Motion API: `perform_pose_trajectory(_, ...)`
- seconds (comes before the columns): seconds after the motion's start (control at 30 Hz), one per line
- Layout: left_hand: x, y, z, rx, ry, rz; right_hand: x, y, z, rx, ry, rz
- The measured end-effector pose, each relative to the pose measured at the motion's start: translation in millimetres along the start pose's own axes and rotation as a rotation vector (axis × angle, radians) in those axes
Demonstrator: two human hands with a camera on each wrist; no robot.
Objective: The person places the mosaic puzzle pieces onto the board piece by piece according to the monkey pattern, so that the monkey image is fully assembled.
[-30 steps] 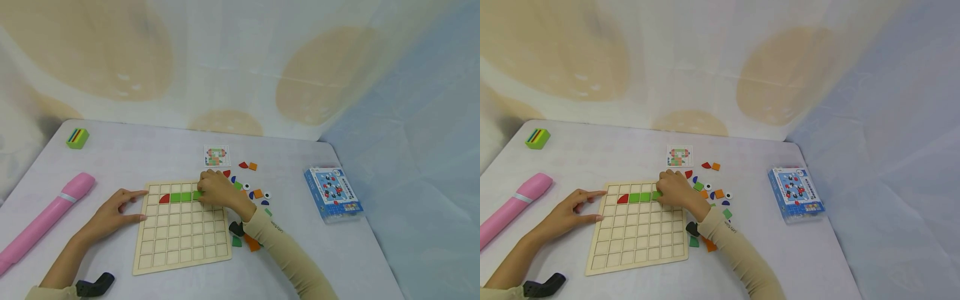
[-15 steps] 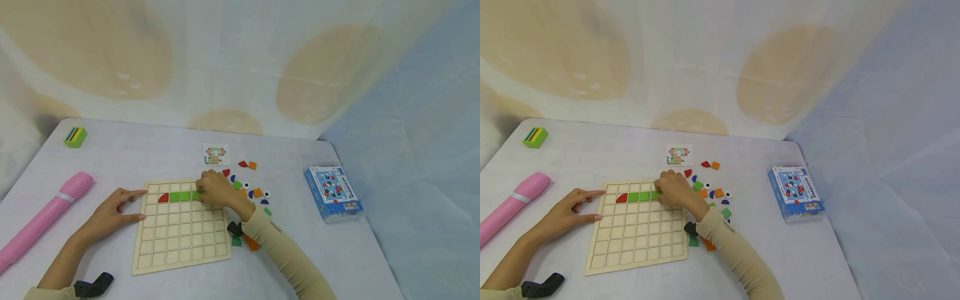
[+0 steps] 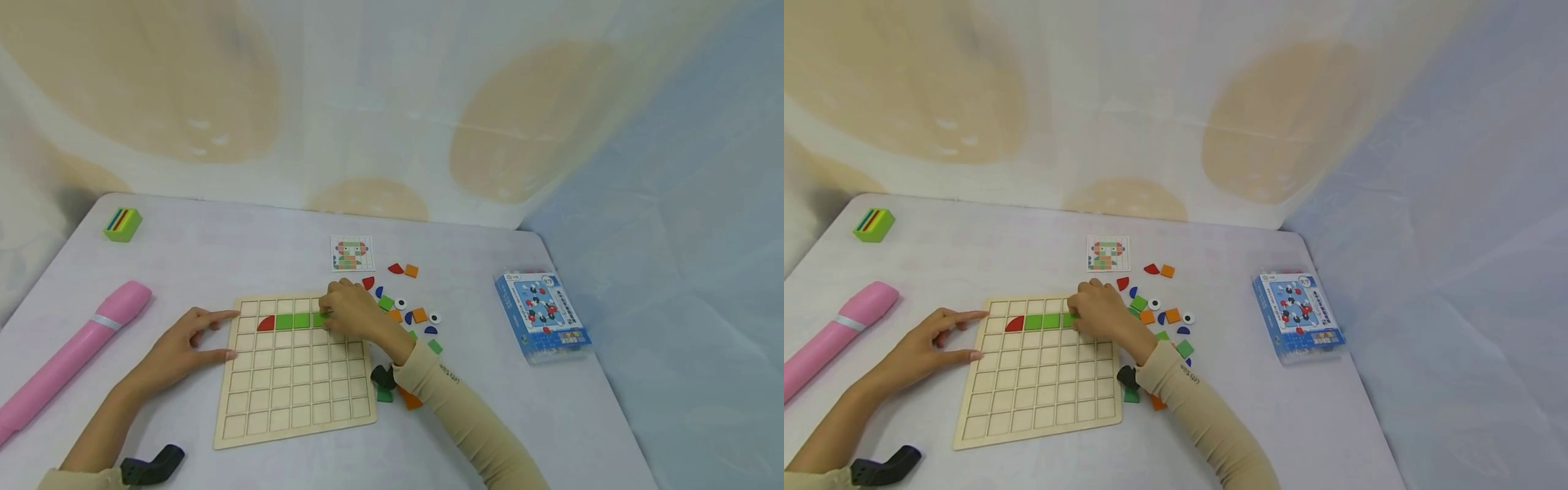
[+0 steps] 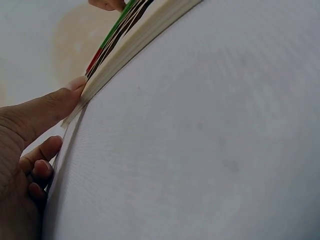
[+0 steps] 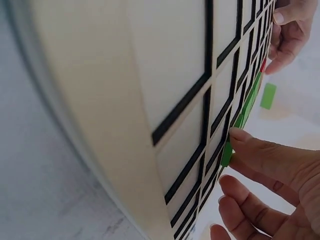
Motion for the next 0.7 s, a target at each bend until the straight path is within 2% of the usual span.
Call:
perform_pose_trajectory(0.17, -0.6, -0.8, -0.7, 0.007, -0.001, 0.001, -0.4, -2.1, -1.5, 0.047, 0.011, -0.012)
perform_pose_trajectory(0.3, -1.7, -1.0, -0.5, 0.007, -0.002, 0.002, -2.4, -1.9, -0.7, 0.072, 0.004, 0.028)
perform_pose_trajectory(0.5, -2.7, -2.0, -0.2, 0.024, -0.020, 0.001, 2.0, -2.4, 1.5, 0.065, -0.022, 0.025)
perform_pose_trajectory(0.6, -2.7, -2.2, -0.6, 0.020, -0.023, -0.006, 15.4, 2.3, 4.9, 0.098, -0.070, -0.013)
perform_pose_trajectory(0.7, -2.2, -1.4, -0.6, 0.021, -0.018, -0.007, 36.3, 11.4, 10.1, 0.173, -0.172, -0.029)
Point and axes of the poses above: each hand's wrist, its own z-axis away from the middle knuckle, its own y-axis out of the back of the hand, x = y × z, the point moved 5 cm from there along -z, towards the middle knuckle, and after that the axes turned 8 degrees about -x, right-handed, at the moved point
